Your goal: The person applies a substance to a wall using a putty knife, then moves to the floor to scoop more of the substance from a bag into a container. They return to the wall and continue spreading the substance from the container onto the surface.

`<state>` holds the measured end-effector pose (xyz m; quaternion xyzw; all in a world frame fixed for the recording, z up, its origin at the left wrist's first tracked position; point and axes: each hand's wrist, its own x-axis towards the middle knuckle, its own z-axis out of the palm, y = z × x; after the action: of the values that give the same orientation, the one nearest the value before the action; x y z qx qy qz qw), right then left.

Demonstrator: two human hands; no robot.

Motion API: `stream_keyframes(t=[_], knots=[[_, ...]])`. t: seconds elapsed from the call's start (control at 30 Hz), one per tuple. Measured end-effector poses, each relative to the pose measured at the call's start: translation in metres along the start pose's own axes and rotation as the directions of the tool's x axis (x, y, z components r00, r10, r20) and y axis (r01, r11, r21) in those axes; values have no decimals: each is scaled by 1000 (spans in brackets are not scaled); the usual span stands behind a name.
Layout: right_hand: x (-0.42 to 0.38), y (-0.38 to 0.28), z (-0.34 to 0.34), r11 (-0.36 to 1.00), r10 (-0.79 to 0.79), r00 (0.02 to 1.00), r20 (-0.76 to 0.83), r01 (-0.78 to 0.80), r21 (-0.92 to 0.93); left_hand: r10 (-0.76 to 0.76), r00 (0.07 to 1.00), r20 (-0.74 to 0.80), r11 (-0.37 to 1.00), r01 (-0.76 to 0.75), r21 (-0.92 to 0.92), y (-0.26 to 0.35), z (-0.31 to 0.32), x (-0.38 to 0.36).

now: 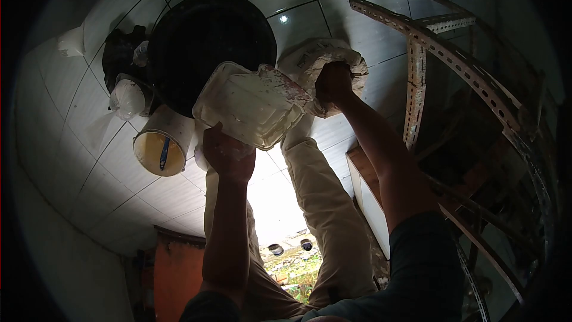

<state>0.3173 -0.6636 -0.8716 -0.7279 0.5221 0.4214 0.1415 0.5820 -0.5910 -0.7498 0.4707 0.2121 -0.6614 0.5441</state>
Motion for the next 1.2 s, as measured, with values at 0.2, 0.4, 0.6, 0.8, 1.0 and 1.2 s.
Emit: stream_keyframes(t=[0.2,0.4,0.6,0.8,1.0,1.2], knots=[[7,-12,37,988,-133,988,-77,127,-84,1,994,-110,999,4,44,5,15,-3],[31,-17,59,953,163,986,-37,-148,264,4,993,-122,999,0,37,8,4,1],[24,-12,49,961,175,982,-65,-156,227,24,999,43,999,-23,-28,14,-14,7],[32,-32,82,975,208,954,-217,-185,125,-30,992,121,997,38,-63,21,-18,19],[12,-15,-6,883,352,927,129,-375,282,153,939,309,983,-176,48,14,-29,24],[21,-10,15,855,390,910,141,-414,313,77,978,197,994,-91,68,21,-13,21]])
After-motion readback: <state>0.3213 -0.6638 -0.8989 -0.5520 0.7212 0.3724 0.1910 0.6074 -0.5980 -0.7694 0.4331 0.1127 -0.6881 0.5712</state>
